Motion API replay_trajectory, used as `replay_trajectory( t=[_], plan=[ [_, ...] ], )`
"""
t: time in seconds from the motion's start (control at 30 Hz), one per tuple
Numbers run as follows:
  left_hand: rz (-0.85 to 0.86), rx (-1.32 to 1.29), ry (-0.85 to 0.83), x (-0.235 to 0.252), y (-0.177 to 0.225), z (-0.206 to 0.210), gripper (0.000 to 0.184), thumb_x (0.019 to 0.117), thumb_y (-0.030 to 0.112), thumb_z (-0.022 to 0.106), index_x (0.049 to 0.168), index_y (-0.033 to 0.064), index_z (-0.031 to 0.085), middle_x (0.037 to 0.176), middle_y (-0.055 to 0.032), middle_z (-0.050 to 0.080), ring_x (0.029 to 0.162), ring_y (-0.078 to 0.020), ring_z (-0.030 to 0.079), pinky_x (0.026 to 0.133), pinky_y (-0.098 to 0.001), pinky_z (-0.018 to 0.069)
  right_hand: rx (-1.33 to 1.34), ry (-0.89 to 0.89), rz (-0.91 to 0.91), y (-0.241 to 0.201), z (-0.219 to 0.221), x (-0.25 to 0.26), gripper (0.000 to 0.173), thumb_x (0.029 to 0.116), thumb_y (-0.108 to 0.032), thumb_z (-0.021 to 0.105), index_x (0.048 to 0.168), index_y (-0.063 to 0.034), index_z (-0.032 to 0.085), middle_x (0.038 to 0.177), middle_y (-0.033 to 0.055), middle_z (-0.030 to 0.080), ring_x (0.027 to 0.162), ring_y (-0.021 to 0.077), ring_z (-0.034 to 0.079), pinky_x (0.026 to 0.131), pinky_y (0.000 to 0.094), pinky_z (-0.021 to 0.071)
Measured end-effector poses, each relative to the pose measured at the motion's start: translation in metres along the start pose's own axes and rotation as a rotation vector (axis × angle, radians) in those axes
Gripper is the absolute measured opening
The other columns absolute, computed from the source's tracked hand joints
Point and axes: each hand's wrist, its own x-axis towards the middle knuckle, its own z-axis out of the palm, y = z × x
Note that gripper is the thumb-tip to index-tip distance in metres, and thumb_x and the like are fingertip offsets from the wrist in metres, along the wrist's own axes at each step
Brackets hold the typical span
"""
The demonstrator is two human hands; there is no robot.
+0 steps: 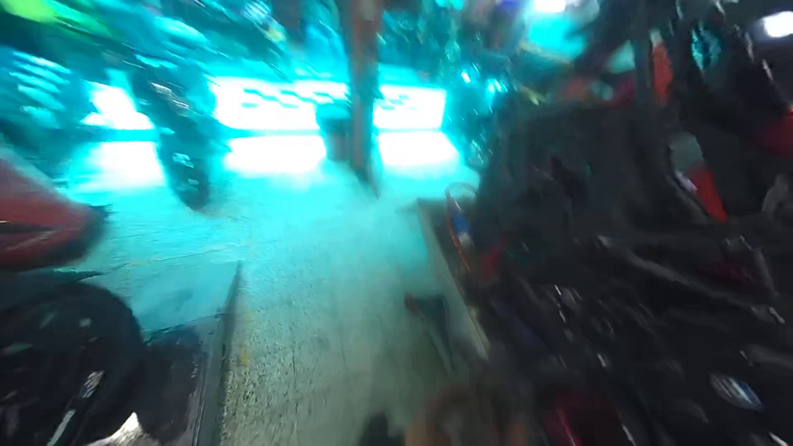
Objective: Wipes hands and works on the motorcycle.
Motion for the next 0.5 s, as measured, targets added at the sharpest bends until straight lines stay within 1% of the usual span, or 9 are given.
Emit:
replay_trajectory(
  t=[0.03,0.1,0.17,0.2,0.27,0.33,0.37,0.43,0.5],
  plan=[
    [0.041,0.038,0.032,0.002,-0.011,-0.002,0.040,0.0878,0.001,0.071,0.126,-0.0076,0.065,0.121,-0.0104,0.073,0.112,-0.0067,0.068,0.102,-0.0287,0.0552,-0.042,-0.018,0.037,-0.004,0.003,-0.002,0.045,0.1056,-0.016,0.057,0.141,0.0072,0.043,0.126,0.0071,0.067,0.112,0.0097,0.068,0.096,0.0297,0.0595],
    [0.039,0.011,0.097,0.007,-0.023,-0.003,0.035,0.0923,0.018,0.074,0.125,0.0059,0.069,0.117,0.0005,0.075,0.105,-0.0040,0.070,0.095,-0.0285,0.0595,-0.065,-0.101,0.217,-0.017,0.001,0.002,0.043,0.1042,-0.011,0.055,0.138,0.0127,0.043,0.121,0.0136,0.068,0.105,0.0114,0.070,0.091,0.0309,0.0611],
    [-0.052,-0.135,0.189,0.011,-0.027,-0.004,0.032,0.0931,0.011,0.070,0.125,0.0088,0.070,0.115,0.0010,0.075,0.100,-0.0086,0.072,0.090,-0.0325,0.0620,-0.031,-0.194,0.390,-0.020,-0.005,0.001,0.055,0.1007,-0.010,0.060,0.144,0.0152,0.038,0.128,0.0150,0.066,0.114,0.0090,0.067,0.101,0.0282,0.0563],
    [-0.096,-0.189,0.234,0.012,-0.028,-0.003,0.033,0.0938,0.006,0.066,0.126,0.0099,0.069,0.115,0.0016,0.075,0.099,-0.0095,0.072,0.087,-0.0329,0.0625,-0.012,-0.210,0.427,-0.018,-0.005,0.001,0.057,0.0989,-0.010,0.062,0.144,0.0154,0.037,0.128,0.0149,0.066,0.115,0.0084,0.066,0.103,0.0274,0.0550],
    [-0.164,-0.184,0.299,0.016,-0.027,0.000,0.032,0.0951,0.002,0.060,0.127,0.0053,0.066,0.111,0.0006,0.075,0.091,-0.0093,0.073,0.080,-0.0320,0.0640,0.022,-0.164,0.464,-0.010,-0.001,0.001,0.055,0.0975,-0.007,0.064,0.143,0.0132,0.041,0.125,0.0132,0.068,0.113,0.0081,0.067,0.101,0.0271,0.0559],
    [-0.177,-0.057,0.278,0.019,-0.026,0.003,0.029,0.0979,0.003,0.058,0.126,-0.0011,0.064,0.109,0.0000,0.075,0.090,-0.0055,0.072,0.081,-0.0287,0.0636,0.059,-0.034,0.471,-0.001,0.007,0.005,0.045,0.0984,-0.004,0.063,0.139,0.0082,0.047,0.118,0.0095,0.070,0.106,0.0081,0.070,0.095,0.0273,0.0592],
    [-0.139,0.015,0.242,0.018,-0.025,0.005,0.026,0.1006,0.007,0.058,0.124,-0.0028,0.065,0.107,0.0003,0.075,0.090,-0.0029,0.071,0.082,-0.0263,0.0623,0.056,0.035,0.449,0.002,0.011,0.009,0.042,0.0987,-0.003,0.062,0.137,0.0085,0.049,0.116,0.0084,0.070,0.104,0.0065,0.070,0.093,0.0255,0.0594],
    [0.013,0.144,0.111,0.017,-0.030,0.002,0.030,0.1031,0.012,0.056,0.128,-0.0042,0.063,0.119,-0.0028,0.072,0.108,-0.0024,0.068,0.098,-0.0269,0.0575,0.041,0.113,0.374,0.010,0.017,0.019,0.037,0.1001,-0.002,0.059,0.133,0.0108,0.048,0.116,0.0090,0.069,0.106,0.0055,0.068,0.095,0.0238,0.0581],
    [0.080,0.199,0.024,0.024,-0.036,-0.004,0.039,0.1038,0.012,0.055,0.136,-0.0111,0.054,0.126,-0.0103,0.069,0.116,-0.0058,0.065,0.104,-0.0292,0.0548,0.036,0.139,0.343,0.020,0.022,0.033,0.031,0.1020,-0.003,0.057,0.128,0.0100,0.047,0.110,0.0083,0.069,0.100,0.0059,0.070,0.090,0.0246,0.0603]
  ],
)
